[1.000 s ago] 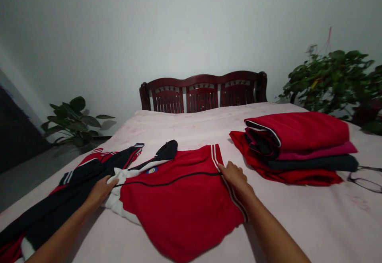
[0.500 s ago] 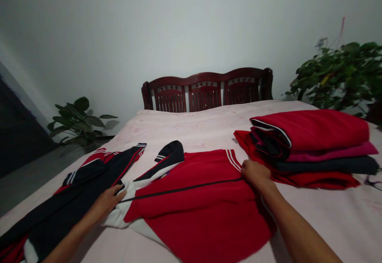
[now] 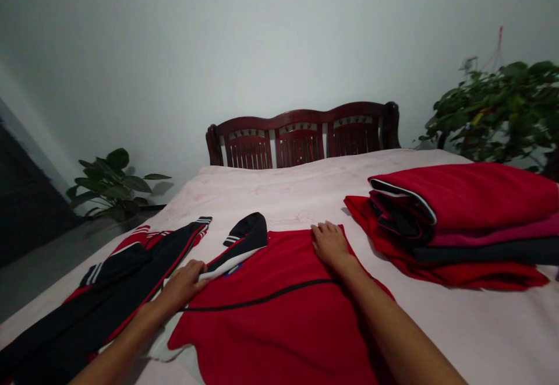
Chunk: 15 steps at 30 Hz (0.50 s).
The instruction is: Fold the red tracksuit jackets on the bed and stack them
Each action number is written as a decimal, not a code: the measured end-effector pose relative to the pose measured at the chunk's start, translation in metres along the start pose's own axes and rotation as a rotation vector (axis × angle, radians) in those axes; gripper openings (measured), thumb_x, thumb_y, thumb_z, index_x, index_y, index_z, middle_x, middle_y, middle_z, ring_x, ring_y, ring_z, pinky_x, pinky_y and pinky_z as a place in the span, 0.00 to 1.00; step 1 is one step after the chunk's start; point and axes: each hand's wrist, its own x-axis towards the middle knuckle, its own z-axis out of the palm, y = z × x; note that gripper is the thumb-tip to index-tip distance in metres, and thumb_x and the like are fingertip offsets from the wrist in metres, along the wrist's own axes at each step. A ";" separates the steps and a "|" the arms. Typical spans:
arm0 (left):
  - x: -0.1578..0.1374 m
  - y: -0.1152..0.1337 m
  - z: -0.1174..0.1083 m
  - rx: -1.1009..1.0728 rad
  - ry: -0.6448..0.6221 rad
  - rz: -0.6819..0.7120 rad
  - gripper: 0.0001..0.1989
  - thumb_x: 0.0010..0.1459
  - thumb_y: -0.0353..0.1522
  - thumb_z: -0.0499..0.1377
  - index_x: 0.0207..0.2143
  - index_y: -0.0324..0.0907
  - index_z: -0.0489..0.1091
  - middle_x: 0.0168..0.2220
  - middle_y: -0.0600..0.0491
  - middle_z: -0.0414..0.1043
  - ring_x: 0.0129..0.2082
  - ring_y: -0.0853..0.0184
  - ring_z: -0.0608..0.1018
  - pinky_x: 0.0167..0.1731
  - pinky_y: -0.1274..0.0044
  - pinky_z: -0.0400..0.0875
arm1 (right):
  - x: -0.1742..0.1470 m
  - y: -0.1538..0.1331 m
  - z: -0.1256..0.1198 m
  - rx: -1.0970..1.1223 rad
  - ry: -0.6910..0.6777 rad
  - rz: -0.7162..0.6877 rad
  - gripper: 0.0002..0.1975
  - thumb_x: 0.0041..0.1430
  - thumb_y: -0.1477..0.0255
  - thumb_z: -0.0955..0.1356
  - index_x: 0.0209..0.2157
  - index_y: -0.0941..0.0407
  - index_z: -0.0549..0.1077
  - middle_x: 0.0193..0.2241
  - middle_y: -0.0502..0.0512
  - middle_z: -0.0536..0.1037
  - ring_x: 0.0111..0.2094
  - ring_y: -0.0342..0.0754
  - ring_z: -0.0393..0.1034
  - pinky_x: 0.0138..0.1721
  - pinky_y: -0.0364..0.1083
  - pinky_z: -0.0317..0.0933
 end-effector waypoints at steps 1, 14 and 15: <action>0.004 -0.001 0.001 -0.001 0.015 -0.027 0.09 0.60 0.35 0.54 0.40 0.43 0.70 0.43 0.48 0.75 0.46 0.60 0.76 0.47 0.73 0.63 | 0.001 0.004 0.003 0.007 -0.016 0.024 0.22 0.61 0.69 0.63 0.56 0.56 0.69 0.59 0.63 0.69 0.60 0.58 0.57 0.60 0.57 0.46; -0.020 0.099 -0.013 0.020 0.310 0.610 0.08 0.67 0.32 0.48 0.36 0.45 0.66 0.33 0.53 0.71 0.34 0.65 0.74 0.35 0.74 0.62 | 0.052 -0.068 -0.020 0.353 -0.041 0.041 0.24 0.66 0.67 0.57 0.59 0.60 0.68 0.57 0.60 0.72 0.57 0.50 0.64 0.56 0.45 0.55; -0.032 0.112 -0.008 0.068 0.298 0.721 0.08 0.66 0.30 0.50 0.34 0.44 0.65 0.31 0.54 0.70 0.32 0.66 0.73 0.32 0.74 0.61 | 0.058 -0.082 -0.020 0.388 -0.052 0.028 0.24 0.66 0.66 0.57 0.59 0.60 0.67 0.57 0.60 0.72 0.57 0.49 0.65 0.56 0.44 0.56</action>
